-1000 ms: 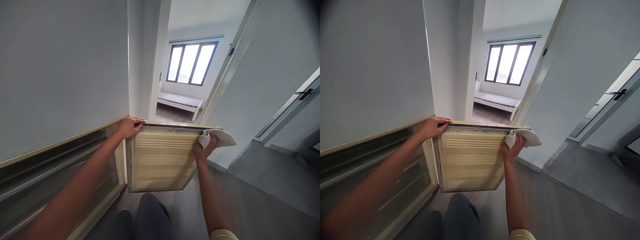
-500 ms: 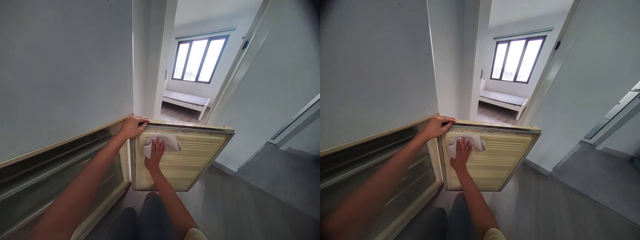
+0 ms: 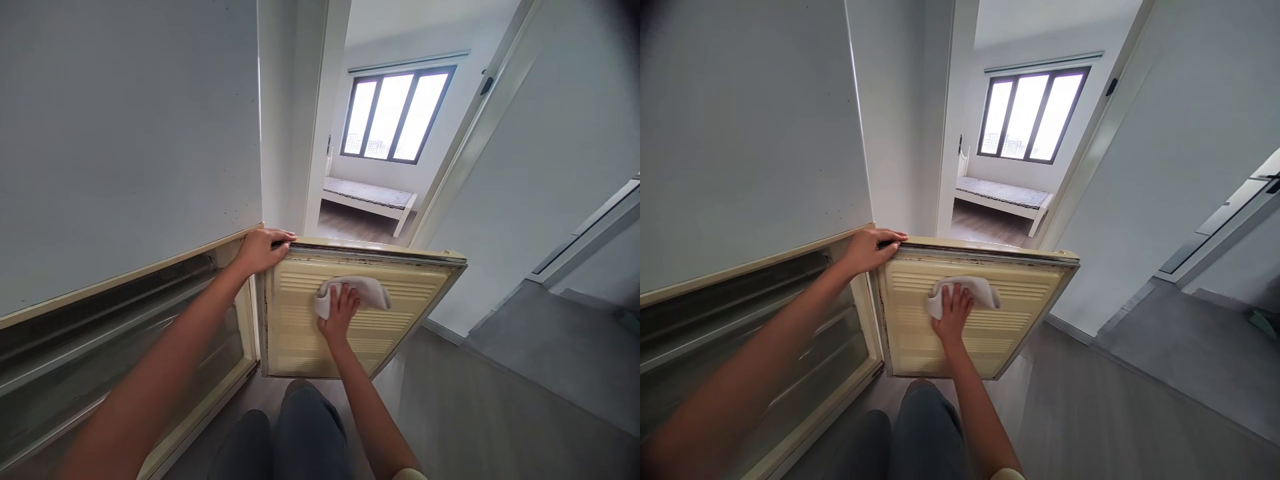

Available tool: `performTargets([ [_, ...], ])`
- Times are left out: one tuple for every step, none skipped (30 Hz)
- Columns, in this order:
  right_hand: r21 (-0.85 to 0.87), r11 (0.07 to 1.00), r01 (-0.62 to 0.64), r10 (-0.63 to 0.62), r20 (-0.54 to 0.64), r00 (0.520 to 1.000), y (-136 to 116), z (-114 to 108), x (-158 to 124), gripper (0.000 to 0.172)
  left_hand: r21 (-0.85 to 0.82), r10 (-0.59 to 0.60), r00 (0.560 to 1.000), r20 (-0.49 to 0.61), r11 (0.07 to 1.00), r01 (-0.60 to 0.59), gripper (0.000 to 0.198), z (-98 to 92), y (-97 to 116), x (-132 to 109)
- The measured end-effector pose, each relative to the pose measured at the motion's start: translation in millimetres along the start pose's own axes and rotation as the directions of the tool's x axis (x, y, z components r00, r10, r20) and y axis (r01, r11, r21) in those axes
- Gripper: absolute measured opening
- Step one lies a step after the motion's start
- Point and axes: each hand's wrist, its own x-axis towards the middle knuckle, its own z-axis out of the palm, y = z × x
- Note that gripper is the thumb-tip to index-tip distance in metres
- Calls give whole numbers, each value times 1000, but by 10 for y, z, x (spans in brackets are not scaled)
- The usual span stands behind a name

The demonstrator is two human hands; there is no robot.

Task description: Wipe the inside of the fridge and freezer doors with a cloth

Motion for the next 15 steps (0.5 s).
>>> performTargets([
  [-7, 999, -49, 49, -55, 997, 196, -50, -8, 75, -1, 1, 1000, -1, 1000, -1, 36, 5, -5, 0],
  [-2, 993, -121, 120, -106, 987, 388, -104, -5, 77, -1, 2, 1000, -2, 1000, -2, 36, 10, -10, 1],
  [21, 974, -225, 225, -161, 961, 572, -160, 7, 78, -1, 2, 1000, -4, 1000, -2, 36, 16, -14, 2],
  [68, 937, -344, 350, -240, 906, 740, -216, 27, 78, -1, 2, 1000, -6, 1000, -2, 35, 21, -17, 2],
  [128, 887, -443, 460, -307, 833, 885, -269, 54, 77, -2, 2, 1000, -8, 1000, -2, 35, 25, -20, 2],
  [195, 835, -514, 549, -358, 755, 1004, -313, 83, 76, -4, 1, 1000, -10, 1000, -1, 35, 28, -21, 1],
  [253, 791, -556, 610, -391, 689, 1089, -346, 112, 74, -6, 0, 1000, -11, 1000, 0, 35, 30, -21, 0],
  [292, 764, -576, 644, -405, 649, 1138, -365, 137, 73, -7, -1, 1000, -13, 1000, 1, 36, 30, -20, -2],
  [312, 751, -582, 659, -409, 632, 1147, -368, 157, 72, -8, -3, 1000, -14, 1000, 3, 36, 30, -18, -4],
  [315, 751, -580, 659, -406, 633, 1114, -356, 170, 72, -7, -4, 1000, -14, 1000, 4, 35, 30, -16, -6],
  [308, 758, -576, 652, -403, 642, 1041, -331, 174, 72, -6, -6, 1000, -16, 1000, 5, 35, 29, -13, -8],
  [296, 768, -567, 639, -399, 657, 930, -293, 170, 72, -5, -6, 1000, -17, 1000, 6, 35, 30, -11, -9],
  [288, 781, -555, 625, -390, 676, 787, -246, 157, 73, -4, -8, 1000, -18, 1000, 8, 34, 30, -9, -9],
  [283, 794, -538, 608, -378, 698, 618, -191, 134, 73, -3, -8, 1000, -18, 1000, 7, 34, 31, -9, -10],
  [285, 807, -517, 589, -348, 729, 430, -132, 101, 74, -1, -7, 1000, -19, 1000, 7, 34, 33, -9, -10],
])
